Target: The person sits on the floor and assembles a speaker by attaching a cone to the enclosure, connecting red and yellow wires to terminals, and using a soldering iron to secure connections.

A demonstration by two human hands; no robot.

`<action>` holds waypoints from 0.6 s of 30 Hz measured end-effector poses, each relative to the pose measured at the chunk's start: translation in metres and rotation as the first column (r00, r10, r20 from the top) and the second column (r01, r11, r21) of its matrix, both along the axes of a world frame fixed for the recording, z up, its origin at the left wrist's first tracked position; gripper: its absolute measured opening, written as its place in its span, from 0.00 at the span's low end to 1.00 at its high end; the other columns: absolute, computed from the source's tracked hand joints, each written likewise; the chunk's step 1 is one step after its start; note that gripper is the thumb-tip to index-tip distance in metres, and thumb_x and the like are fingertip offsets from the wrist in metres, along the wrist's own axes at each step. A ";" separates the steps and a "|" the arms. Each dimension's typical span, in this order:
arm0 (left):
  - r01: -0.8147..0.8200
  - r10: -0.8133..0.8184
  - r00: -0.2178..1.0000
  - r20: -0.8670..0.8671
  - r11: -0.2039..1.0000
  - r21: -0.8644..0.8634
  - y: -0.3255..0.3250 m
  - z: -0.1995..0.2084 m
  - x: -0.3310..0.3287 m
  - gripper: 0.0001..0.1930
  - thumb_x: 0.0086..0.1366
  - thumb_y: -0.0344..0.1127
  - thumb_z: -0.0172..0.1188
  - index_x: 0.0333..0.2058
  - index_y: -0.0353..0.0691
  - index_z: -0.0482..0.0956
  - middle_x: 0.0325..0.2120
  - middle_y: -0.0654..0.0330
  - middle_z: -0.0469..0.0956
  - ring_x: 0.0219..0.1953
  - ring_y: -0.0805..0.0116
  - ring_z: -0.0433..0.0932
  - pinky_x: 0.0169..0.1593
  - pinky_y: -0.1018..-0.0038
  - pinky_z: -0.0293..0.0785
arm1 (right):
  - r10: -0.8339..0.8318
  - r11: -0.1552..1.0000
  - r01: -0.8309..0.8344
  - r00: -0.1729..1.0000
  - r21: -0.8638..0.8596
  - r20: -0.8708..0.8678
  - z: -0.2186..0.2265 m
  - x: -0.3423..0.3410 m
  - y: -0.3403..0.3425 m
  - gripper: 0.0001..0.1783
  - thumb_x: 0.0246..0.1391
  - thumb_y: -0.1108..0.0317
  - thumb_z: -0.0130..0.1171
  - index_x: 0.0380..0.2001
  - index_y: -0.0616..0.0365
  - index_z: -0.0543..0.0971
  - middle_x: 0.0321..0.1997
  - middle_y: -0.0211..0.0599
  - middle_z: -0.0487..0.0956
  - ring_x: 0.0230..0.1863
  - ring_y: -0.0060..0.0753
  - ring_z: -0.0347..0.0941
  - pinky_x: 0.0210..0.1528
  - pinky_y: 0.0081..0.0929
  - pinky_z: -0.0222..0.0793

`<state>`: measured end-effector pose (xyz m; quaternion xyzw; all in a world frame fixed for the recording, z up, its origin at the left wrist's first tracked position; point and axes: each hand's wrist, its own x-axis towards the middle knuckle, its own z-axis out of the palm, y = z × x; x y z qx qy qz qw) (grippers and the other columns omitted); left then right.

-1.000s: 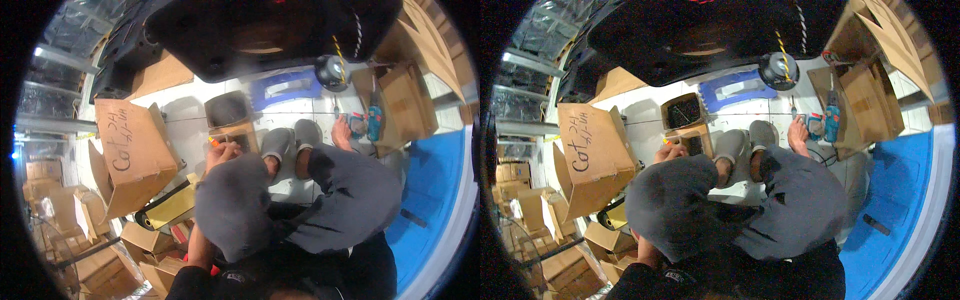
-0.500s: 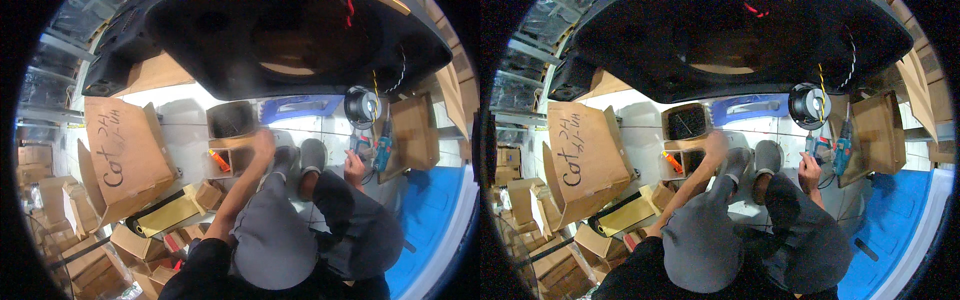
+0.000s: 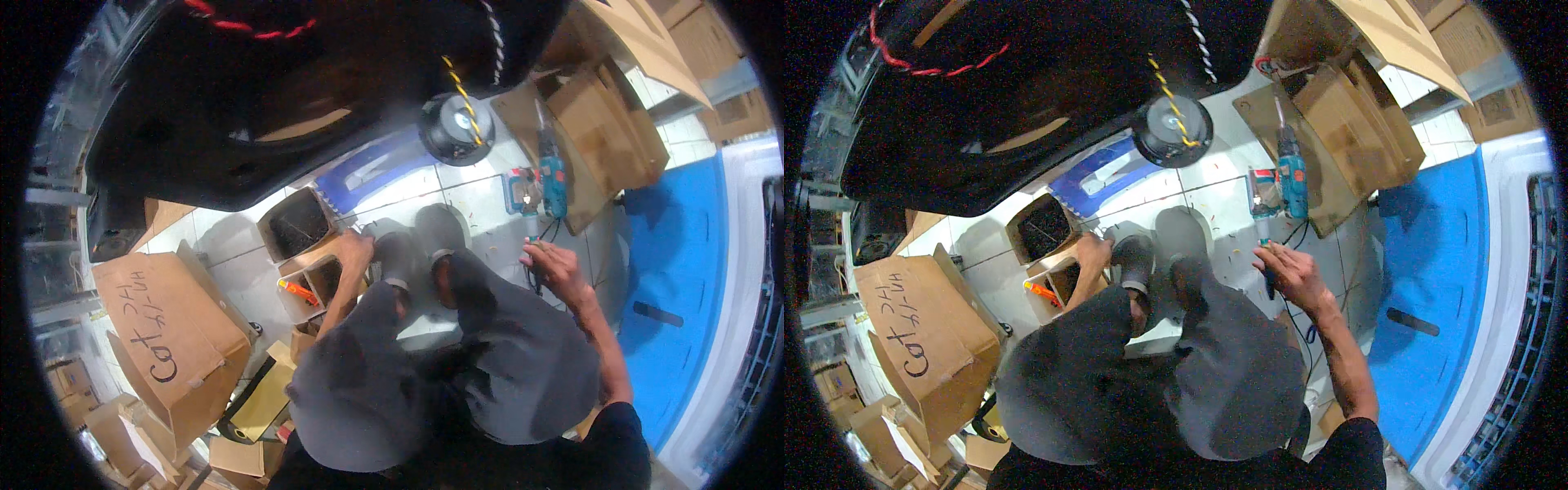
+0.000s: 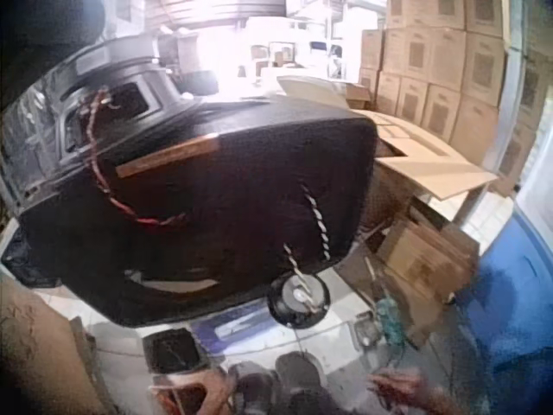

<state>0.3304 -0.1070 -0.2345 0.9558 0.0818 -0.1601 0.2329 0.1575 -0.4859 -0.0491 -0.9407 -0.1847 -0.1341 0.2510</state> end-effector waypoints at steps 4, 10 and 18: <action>0.061 -0.058 0.996 -0.067 0.997 0.041 0.004 0.003 -0.002 0.24 0.57 0.48 0.66 0.31 0.24 0.82 0.33 0.34 0.83 0.40 0.38 0.84 0.47 0.52 0.79 | -0.012 0.998 0.027 0.978 -0.064 0.210 0.010 -0.010 -0.007 0.18 0.49 0.74 0.72 0.45 0.63 0.81 0.33 0.38 0.80 0.31 0.38 0.80 0.32 0.32 0.79; 0.212 -0.218 0.976 0.001 0.948 0.240 0.008 0.025 -0.011 0.24 0.58 0.49 0.65 0.25 0.26 0.83 0.26 0.40 0.84 0.31 0.46 0.86 0.41 0.56 0.80 | -0.158 0.987 0.155 0.944 0.033 0.290 0.027 -0.029 0.004 0.16 0.51 0.79 0.64 0.46 0.67 0.80 0.37 0.46 0.82 0.35 0.45 0.82 0.37 0.34 0.79; 0.289 -0.287 0.957 0.041 0.955 -0.064 0.049 0.073 -0.040 0.14 0.57 0.39 0.66 0.34 0.31 0.85 0.30 0.52 0.85 0.32 0.65 0.86 0.39 0.67 0.80 | -0.550 0.835 0.472 0.721 0.284 0.422 0.064 -0.085 -0.015 0.14 0.56 0.73 0.62 0.45 0.68 0.78 0.42 0.55 0.81 0.37 0.47 0.82 0.37 0.38 0.80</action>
